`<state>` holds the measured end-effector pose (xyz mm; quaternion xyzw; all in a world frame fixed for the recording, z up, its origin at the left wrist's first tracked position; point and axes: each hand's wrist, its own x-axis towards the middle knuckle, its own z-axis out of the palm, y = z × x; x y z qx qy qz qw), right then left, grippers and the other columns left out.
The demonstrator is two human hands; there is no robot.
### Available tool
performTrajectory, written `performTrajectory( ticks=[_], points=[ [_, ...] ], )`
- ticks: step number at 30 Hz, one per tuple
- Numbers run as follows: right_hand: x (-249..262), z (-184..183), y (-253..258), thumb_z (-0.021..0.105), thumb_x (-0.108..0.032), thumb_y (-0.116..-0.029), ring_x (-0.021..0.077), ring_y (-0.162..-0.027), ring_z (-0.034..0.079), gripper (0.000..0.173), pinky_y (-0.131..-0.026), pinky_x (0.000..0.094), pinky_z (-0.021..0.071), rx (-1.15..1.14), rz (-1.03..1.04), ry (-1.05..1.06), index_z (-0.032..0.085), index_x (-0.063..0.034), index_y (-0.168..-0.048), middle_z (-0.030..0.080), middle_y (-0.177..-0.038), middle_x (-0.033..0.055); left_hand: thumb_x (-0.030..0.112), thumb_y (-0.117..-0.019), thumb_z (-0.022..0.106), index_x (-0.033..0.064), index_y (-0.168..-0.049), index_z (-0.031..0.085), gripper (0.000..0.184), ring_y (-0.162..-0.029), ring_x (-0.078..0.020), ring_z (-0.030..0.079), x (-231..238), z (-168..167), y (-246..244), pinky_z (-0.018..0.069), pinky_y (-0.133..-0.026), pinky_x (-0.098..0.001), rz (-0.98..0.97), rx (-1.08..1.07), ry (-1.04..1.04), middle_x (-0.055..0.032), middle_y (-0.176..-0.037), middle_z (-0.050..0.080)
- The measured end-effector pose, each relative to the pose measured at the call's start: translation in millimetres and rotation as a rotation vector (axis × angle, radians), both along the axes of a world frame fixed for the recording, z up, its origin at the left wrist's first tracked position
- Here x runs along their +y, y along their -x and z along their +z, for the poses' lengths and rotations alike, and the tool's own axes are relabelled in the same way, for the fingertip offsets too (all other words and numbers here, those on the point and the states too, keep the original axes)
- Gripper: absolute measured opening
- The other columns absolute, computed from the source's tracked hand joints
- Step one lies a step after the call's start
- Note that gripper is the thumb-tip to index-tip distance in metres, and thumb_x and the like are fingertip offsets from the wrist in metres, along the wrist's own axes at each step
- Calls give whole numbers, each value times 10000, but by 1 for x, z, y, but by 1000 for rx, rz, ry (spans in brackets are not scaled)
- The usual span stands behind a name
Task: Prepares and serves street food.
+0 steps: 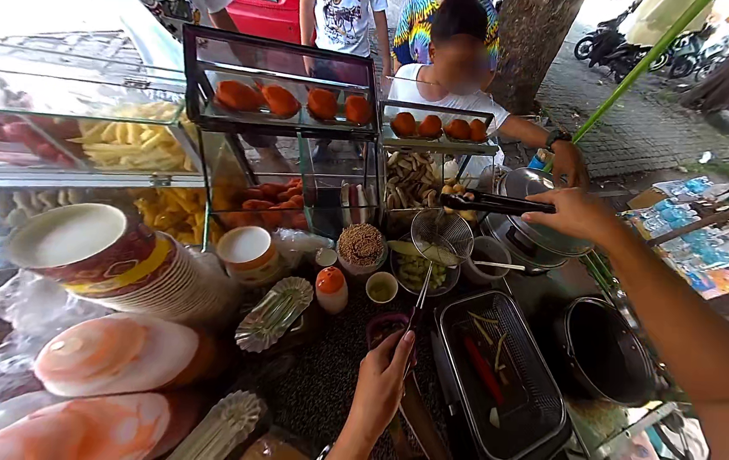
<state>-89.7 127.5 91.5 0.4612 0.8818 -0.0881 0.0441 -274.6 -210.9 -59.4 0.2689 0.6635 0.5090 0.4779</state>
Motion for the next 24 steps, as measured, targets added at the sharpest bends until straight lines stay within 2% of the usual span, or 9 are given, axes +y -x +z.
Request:
performTrajectory(
  ticks=[3, 7, 12, 17, 22, 24],
  points=[
    [-37, -8, -6, 687, -455, -969, 412, -1132, 646, 566, -927, 666, 484, -58, 111, -33, 637, -85, -1394, 661, -1292, 185, 309, -1071, 473, 60, -1130, 704, 345, -452, -7, 467, -16, -4, -2, 401, -421, -164, 22, -12, -42, 50, -741, 648],
    [-59, -5, -23, 683, -436, -977, 439, -1088, 653, 559, -876, 686, 493, 104, 181, -79, 632, -70, -1397, 656, -1284, 207, 306, -1069, 470, 56, -1196, 695, 359, -444, 13, 451, -45, -13, 0, 381, -405, -143, 29, -35, -57, 62, -774, 669],
    [-73, 2, -40, 714, -397, -963, 409, -1083, 666, 564, -882, 660, 510, 180, 174, -114, 624, -55, -1402, 661, -1283, 198, 300, -1056, 494, 46, -1235, 681, 362, -454, 27, 449, -81, -30, 3, 377, -411, -130, 42, -54, -36, 70, -775, 654],
    [-84, -23, -57, 771, -410, -910, 386, -1003, 683, 621, -810, 644, 529, 192, 190, -101, 618, -80, -1413, 663, -1279, 182, 299, -1047, 512, 35, -1258, 671, 373, -459, 31, 454, -104, -41, 4, 384, -419, -124, 59, -77, -58, 76, -768, 659],
    [-87, -50, -65, 707, -532, -926, 398, -1065, 674, 683, -861, 685, 503, 81, 168, -7, 586, -121, -1458, 652, -1323, 163, 288, -1050, 499, 34, -1250, 673, 368, -465, 33, 454, -112, -42, 1, 389, -424, -126, 70, -105, -65, 81, -773, 659],
    [-88, -50, -67, 690, -547, -933, 390, -1032, 673, 686, -852, 676, 497, 70, 165, -5, 584, -123, -1462, 652, -1320, 159, 286, -1045, 499, 34, -1237, 673, 361, -461, 39, 452, -112, -42, -2, 389, -422, -121, 78, -117, -69, 86, -767, 655]
  ],
)
